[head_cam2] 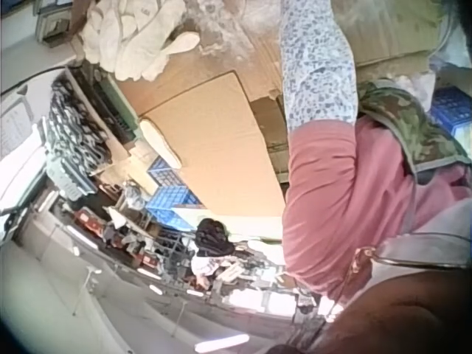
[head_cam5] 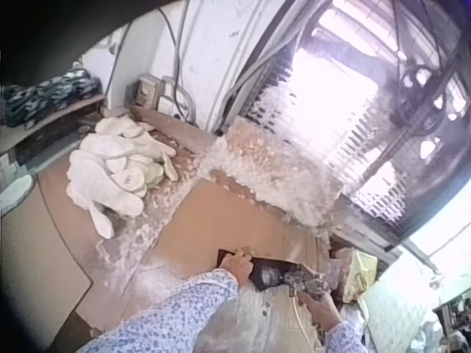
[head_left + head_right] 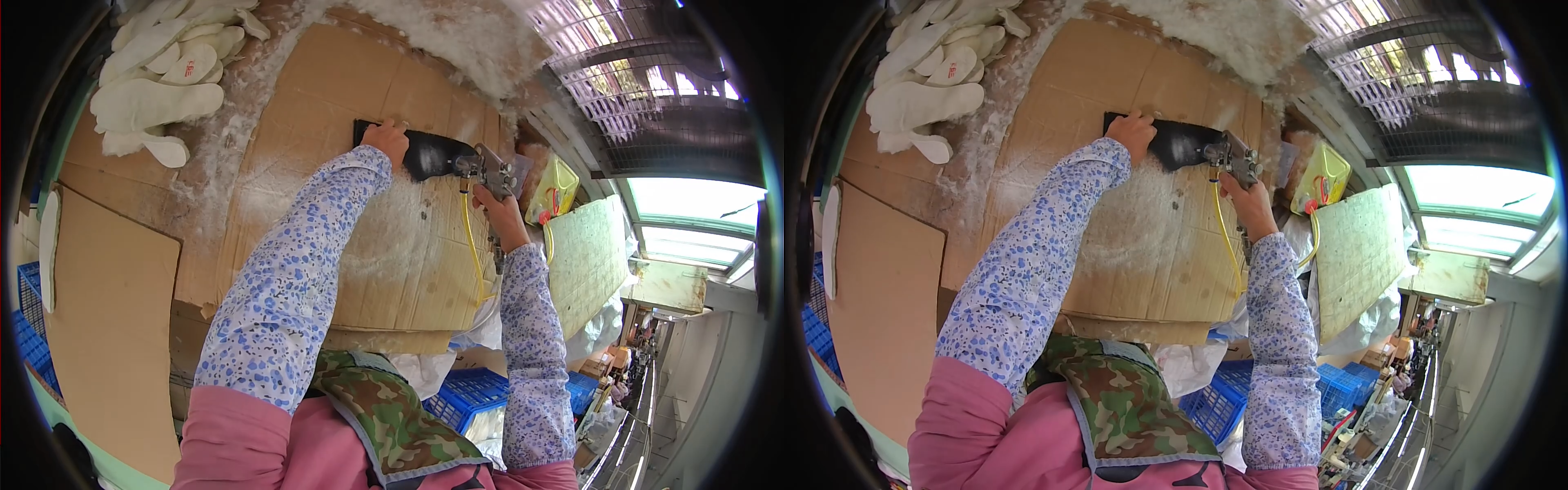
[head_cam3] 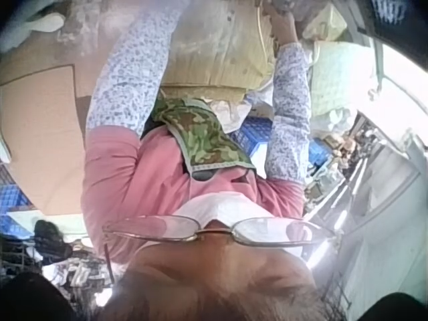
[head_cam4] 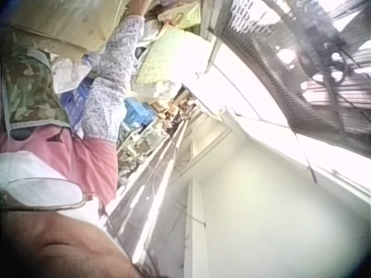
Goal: Spraying adhesive onto shoe components using a hand-held spray gun.
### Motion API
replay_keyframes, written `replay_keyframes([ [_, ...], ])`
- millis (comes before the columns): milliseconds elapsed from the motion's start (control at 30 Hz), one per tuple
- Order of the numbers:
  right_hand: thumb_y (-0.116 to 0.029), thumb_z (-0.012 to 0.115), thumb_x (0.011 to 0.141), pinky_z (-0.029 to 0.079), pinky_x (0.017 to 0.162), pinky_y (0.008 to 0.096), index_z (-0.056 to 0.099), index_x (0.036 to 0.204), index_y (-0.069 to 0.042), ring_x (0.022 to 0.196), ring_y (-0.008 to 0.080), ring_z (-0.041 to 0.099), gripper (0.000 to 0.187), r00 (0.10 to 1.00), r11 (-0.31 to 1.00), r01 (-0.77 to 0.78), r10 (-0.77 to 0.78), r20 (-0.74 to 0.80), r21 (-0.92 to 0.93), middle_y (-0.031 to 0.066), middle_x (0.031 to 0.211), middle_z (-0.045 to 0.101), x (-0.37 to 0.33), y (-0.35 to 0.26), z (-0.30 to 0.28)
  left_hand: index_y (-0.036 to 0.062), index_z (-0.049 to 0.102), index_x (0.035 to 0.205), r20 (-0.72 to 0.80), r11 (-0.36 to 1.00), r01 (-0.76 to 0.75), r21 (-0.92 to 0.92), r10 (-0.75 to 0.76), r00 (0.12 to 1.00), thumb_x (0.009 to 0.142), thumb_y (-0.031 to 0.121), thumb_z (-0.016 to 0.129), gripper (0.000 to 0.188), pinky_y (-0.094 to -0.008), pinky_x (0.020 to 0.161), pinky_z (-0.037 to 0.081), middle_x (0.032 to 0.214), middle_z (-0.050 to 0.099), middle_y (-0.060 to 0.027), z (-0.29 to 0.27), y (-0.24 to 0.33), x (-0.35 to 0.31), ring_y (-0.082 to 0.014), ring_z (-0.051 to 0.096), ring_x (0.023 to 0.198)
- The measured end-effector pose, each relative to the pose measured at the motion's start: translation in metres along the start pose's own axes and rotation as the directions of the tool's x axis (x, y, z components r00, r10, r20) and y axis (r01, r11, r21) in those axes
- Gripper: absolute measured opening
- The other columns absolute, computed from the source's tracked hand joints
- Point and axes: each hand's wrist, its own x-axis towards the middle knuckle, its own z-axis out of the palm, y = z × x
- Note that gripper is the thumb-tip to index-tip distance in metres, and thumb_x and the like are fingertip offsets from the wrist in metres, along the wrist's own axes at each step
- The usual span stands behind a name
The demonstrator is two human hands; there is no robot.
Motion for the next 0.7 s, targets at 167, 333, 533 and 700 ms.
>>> replay_keyframes([
  [167, -0.032, 0.061, 0.088, 0.034, 0.062, 0.0234, 0.06, 0.078, -0.011, 0.067, 0.0056, 0.045, 0.023, 1.0, 1.0, -0.017, 0.017, -0.009, 0.002, -0.0059, 0.074, 0.057, 0.0013, -0.0001, -0.001, 0.0058, 0.068, 0.091, 0.014, 1.0, 0.005, -0.009, -0.005, 1.0, 0.08, 0.004, 0.054, 0.018, -0.0382, 0.085, 0.049, 0.106, 0.059, -0.0086, -0.0023, 0.0019, 0.0018, -0.0249, 0.052, 0.107],
  [333, -0.032, 0.061, 0.088, 0.034, 0.062, 0.0235, 0.06, 0.078, -0.011, 0.067, 0.0055, 0.046, 0.023, 1.0, 1.0, -0.005, 0.005, -0.012, 0.007, -0.0057, 0.074, 0.056, 0.0038, 0.0003, -0.0002, 0.0059, 0.067, 0.093, 0.025, 1.0, 0.002, -0.003, -0.002, 1.0, 0.079, 0.004, 0.055, 0.018, -0.0376, 0.085, 0.049, 0.107, 0.059, -0.0085, -0.0033, -0.0002, 0.0019, -0.0249, 0.053, 0.108],
  [533, -0.032, 0.06, 0.088, 0.035, 0.063, 0.0234, 0.059, 0.076, -0.011, 0.067, 0.006, 0.046, 0.024, 1.0, 1.0, 0.02, -0.02, -0.008, -0.011, -0.0054, 0.073, 0.056, 0.0062, 0.006, -0.0013, 0.0058, 0.067, 0.092, 0.01, 1.0, -0.008, 0.01, 0.008, 1.0, 0.08, 0.004, 0.054, 0.018, -0.0375, 0.085, 0.05, 0.107, 0.059, -0.0088, -0.0001, 0.0003, 0.0021, -0.0245, 0.053, 0.108],
  [700, -0.032, 0.06, 0.088, 0.033, 0.062, 0.0234, 0.058, 0.073, -0.012, 0.065, 0.0054, 0.044, 0.025, 0.998, 0.998, -0.057, 0.057, -0.005, -0.024, -0.0062, 0.071, 0.056, 0.005, 0.0027, -0.0006, 0.0055, 0.067, 0.09, 0.024, 1.0, -0.006, 0.006, 0.006, 1.0, 0.08, 0.003, 0.054, 0.017, -0.0375, 0.084, 0.05, 0.106, 0.059, -0.0088, -0.0011, 0.0011, 0.0012, -0.0245, 0.053, 0.107],
])
